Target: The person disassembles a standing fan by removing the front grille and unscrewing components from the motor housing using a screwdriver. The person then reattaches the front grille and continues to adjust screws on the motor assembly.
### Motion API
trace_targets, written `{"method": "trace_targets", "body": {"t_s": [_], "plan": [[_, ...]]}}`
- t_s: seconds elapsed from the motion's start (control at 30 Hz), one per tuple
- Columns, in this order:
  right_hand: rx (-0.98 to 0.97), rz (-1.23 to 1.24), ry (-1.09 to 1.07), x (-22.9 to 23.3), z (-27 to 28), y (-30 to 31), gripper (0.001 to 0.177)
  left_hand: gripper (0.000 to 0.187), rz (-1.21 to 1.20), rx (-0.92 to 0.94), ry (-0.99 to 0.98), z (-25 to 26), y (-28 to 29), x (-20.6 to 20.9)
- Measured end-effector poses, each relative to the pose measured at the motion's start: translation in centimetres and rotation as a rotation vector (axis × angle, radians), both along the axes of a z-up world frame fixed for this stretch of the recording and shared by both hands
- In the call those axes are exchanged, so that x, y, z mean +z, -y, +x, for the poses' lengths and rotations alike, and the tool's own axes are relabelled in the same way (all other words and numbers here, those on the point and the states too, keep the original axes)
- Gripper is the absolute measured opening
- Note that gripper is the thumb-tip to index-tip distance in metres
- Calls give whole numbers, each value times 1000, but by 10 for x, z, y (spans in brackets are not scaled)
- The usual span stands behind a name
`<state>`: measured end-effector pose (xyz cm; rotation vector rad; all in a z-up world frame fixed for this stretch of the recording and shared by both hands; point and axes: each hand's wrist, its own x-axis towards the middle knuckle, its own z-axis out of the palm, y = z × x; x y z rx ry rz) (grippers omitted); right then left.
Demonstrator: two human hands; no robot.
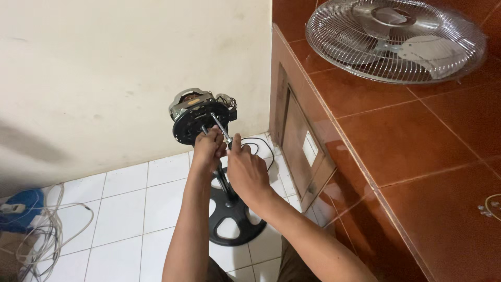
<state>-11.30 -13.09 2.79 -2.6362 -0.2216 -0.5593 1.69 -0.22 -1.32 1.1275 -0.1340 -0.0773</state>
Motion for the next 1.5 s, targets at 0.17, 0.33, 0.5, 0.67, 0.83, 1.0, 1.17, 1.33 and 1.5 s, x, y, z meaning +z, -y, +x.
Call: {"method": "trace_targets", "body": {"t_s": [0.17, 0.33, 0.5, 0.67, 0.83, 1.0, 1.17, 1.33, 1.5], "plan": [[76, 235, 149, -16, 9, -1, 51, 33, -50, 37, -59, -3, -1, -7], [471, 1235, -493, -25, 29, 20, 49, 46, -366, -189, 63, -1, -2, -12], [745, 2023, -879, -37, 34, 39, 23, 46, -523, -293, 108, 2, 2, -20], [694, 2351, -826, -56, 34, 26, 22, 38, -567, -366, 142, 3, 1, -25], [639, 2358, -750, -67, 32, 4, 17, 32, -587, -409, 73, 0, 1, -19], [640, 2346, -765, -64, 31, 6, 18, 26, -478, -275, 10, 1, 0, -15], [625, 2397, -825, -60, 33, 13, 19, 25, -475, -281, 42, 4, 0, -15], [629, 2339, -774, -63, 36, 5, 18, 20, -405, -231, 18, 1, 0, -15], [571, 2267, -707, -53, 22, 4, 23, 19, -396, -169, 24, 1, 5, -16]]}}
